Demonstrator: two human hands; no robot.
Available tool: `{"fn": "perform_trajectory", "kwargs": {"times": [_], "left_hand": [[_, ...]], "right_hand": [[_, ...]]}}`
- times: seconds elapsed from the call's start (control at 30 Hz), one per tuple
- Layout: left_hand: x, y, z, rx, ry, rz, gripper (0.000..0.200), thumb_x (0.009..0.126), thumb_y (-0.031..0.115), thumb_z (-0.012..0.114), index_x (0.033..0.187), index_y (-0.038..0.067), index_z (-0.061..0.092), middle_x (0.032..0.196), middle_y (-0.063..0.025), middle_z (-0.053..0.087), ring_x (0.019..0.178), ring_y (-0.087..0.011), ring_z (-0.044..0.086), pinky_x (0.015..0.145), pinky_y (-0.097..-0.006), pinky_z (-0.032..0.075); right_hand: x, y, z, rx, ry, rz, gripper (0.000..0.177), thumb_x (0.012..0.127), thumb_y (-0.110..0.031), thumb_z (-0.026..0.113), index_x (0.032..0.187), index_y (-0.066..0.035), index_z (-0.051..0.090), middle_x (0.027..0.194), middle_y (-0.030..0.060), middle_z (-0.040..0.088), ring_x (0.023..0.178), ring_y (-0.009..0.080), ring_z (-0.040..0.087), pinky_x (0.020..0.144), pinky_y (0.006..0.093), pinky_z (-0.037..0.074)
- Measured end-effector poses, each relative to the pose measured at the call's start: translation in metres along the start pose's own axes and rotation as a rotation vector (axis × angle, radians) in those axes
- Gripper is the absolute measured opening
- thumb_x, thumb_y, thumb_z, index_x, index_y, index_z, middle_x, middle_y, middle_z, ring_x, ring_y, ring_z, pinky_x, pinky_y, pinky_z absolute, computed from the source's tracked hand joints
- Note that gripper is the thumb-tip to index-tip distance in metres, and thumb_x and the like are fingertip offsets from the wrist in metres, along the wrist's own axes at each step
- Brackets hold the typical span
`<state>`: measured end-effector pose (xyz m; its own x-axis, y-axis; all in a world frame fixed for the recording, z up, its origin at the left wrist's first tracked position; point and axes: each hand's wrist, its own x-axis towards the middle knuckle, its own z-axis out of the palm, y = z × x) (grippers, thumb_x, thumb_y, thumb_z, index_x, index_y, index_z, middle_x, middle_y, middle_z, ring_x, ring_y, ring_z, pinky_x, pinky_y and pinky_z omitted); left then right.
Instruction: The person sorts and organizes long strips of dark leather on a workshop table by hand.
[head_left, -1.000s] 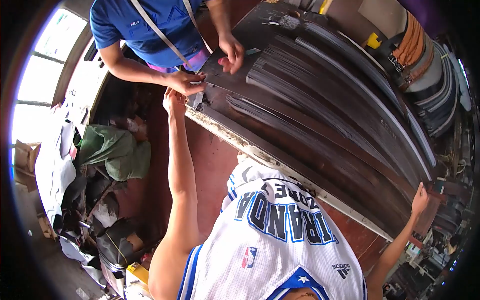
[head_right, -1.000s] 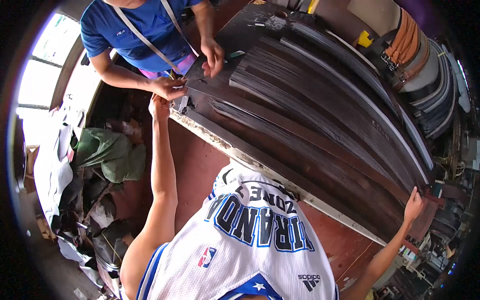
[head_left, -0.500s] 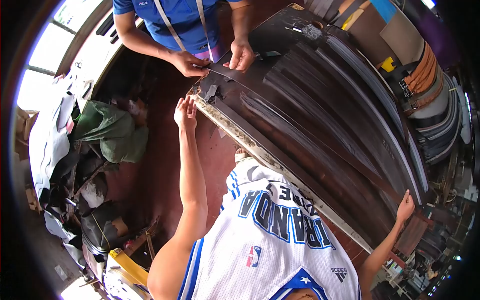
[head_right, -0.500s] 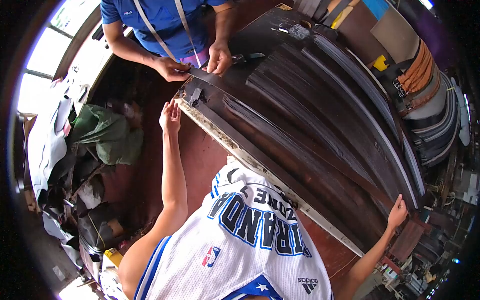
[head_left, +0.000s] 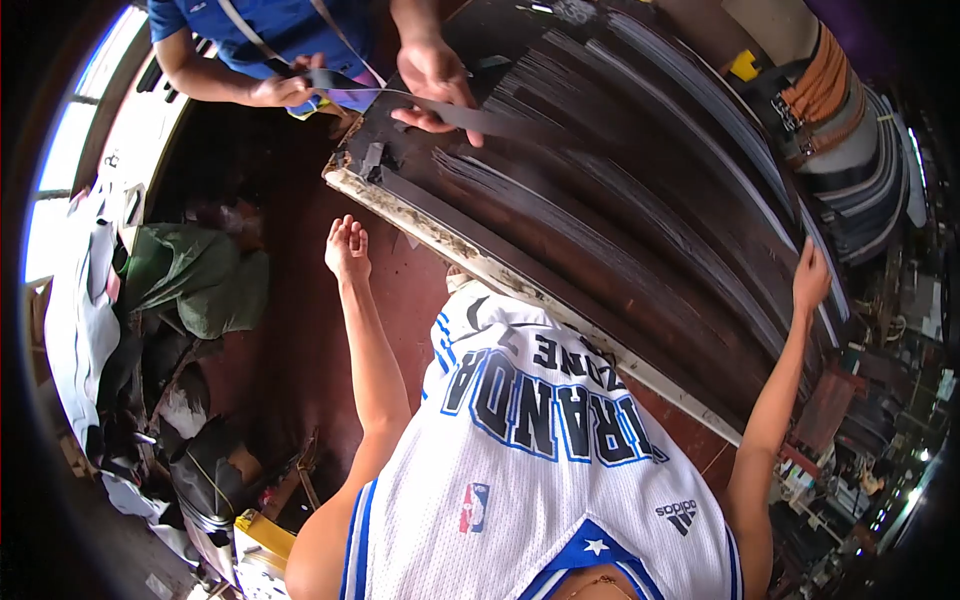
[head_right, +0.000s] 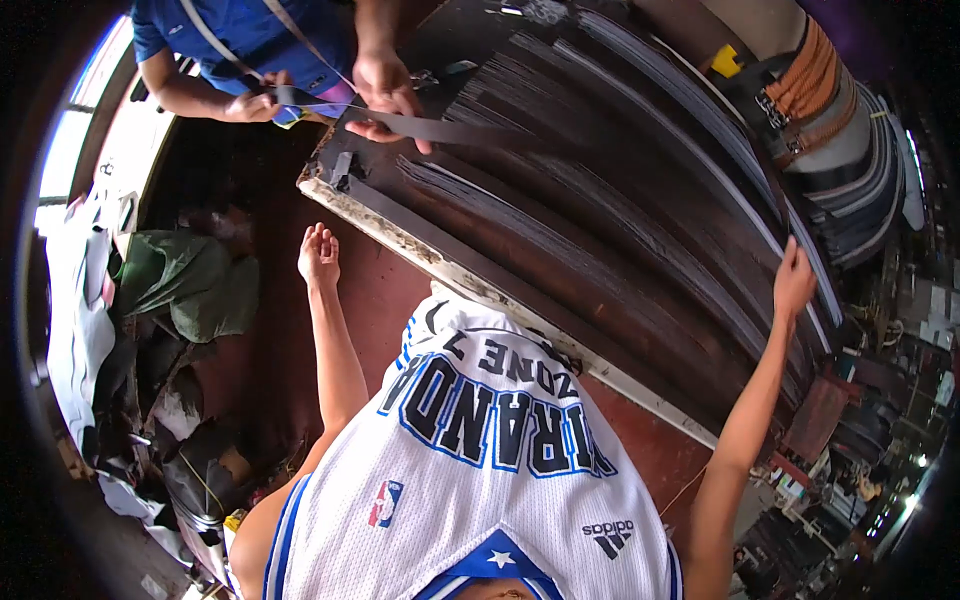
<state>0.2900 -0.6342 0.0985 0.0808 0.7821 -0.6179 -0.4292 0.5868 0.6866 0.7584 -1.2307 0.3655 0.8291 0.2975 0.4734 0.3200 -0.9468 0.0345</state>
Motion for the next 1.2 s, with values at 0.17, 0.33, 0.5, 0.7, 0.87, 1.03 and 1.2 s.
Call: {"fn": "perform_trajectory", "kwargs": {"times": [0.17, 0.33, 0.5, 0.7, 0.87, 1.03, 1.2], "left_hand": [[-0.053, 0.006, 0.029, 0.248, -0.043, 0.171, 0.023, 0.095, 0.007, 0.050, 0.116, 0.004, 0.058, 0.097, -0.0084, 0.070, 0.072, -0.0137, 0.064, 0.067, -0.0263, 0.054], [-0.093, -0.002, 0.059, 0.611, -0.426, 0.480, 0.022, 0.094, -0.001, 0.048, 0.110, 0.001, 0.062, 0.092, -0.0083, 0.070, 0.068, -0.0088, 0.063, 0.061, -0.0202, 0.050], [-0.108, -0.005, 0.095, 0.789, -0.660, 0.517, 0.022, 0.094, 0.001, 0.050, 0.111, 0.000, 0.063, 0.091, -0.0061, 0.070, 0.073, -0.0088, 0.063, 0.064, -0.0215, 0.049], [-0.106, 0.008, 0.102, 0.936, -0.588, 0.563, 0.019, 0.095, 0.007, 0.053, 0.108, 0.003, 0.066, 0.090, -0.0039, 0.070, 0.072, -0.0082, 0.063, 0.062, -0.0210, 0.046], [-0.119, 0.020, 0.100, 0.875, -0.505, 0.489, 0.019, 0.095, 0.008, 0.053, 0.107, 0.000, 0.066, 0.088, -0.0053, 0.071, 0.072, -0.0088, 0.063, 0.064, -0.0219, 0.048], [-0.120, 0.030, 0.103, 0.780, -0.502, 0.396, 0.019, 0.095, 0.006, 0.053, 0.107, -0.002, 0.065, 0.086, -0.0060, 0.070, 0.073, -0.0076, 0.062, 0.062, -0.0201, 0.047], [-0.122, 0.023, 0.108, 0.763, -0.531, 0.348, 0.021, 0.096, 0.005, 0.052, 0.111, -0.001, 0.065, 0.089, -0.0050, 0.070, 0.072, -0.0068, 0.061, 0.063, -0.0202, 0.047]], "right_hand": [[0.003, -0.088, 0.006, 0.317, 0.031, -0.273, 0.018, 0.093, -0.020, 0.059, 0.098, -0.003, 0.066, 0.093, 0.0135, 0.068, 0.088, 0.0322, 0.065, 0.078, 0.0388, 0.049], [-0.073, -0.223, 0.015, 0.745, -0.286, -0.259, 0.012, 0.089, -0.014, 0.062, 0.091, -0.004, 0.068, 0.089, 0.0125, 0.070, 0.080, 0.0250, 0.069, 0.072, 0.0338, 0.053], [-0.124, -0.307, 0.055, 0.904, -0.440, -0.383, 0.012, 0.084, -0.012, 0.067, 0.094, -0.005, 0.067, 0.092, 0.0104, 0.068, 0.083, 0.0270, 0.067, 0.071, 0.0350, 0.053], [-0.122, -0.361, 0.082, 0.913, -0.448, -0.483, 0.016, 0.083, -0.013, 0.068, 0.097, -0.005, 0.065, 0.102, 0.0105, 0.065, 0.093, 0.0309, 0.064, 0.081, 0.0385, 0.051], [-0.111, -0.400, 0.102, 0.877, -0.487, -0.520, 0.023, 0.083, -0.018, 0.070, 0.100, -0.004, 0.067, 0.105, 0.0110, 0.065, 0.095, 0.0315, 0.064, 0.081, 0.0380, 0.052], [-0.103, -0.432, 0.105, 0.759, -0.574, -0.500, 0.043, 0.079, -0.031, 0.074, 0.107, -0.001, 0.066, 0.106, 0.0146, 0.064, 0.101, 0.0326, 0.062, 0.087, 0.0405, 0.050], [-0.091, -0.382, 0.101, 0.708, -0.661, -0.458, 0.038, 0.079, -0.029, 0.073, 0.105, -0.001, 0.068, 0.105, 0.0151, 0.064, 0.099, 0.0331, 0.062, 0.087, 0.0385, 0.050]]}}
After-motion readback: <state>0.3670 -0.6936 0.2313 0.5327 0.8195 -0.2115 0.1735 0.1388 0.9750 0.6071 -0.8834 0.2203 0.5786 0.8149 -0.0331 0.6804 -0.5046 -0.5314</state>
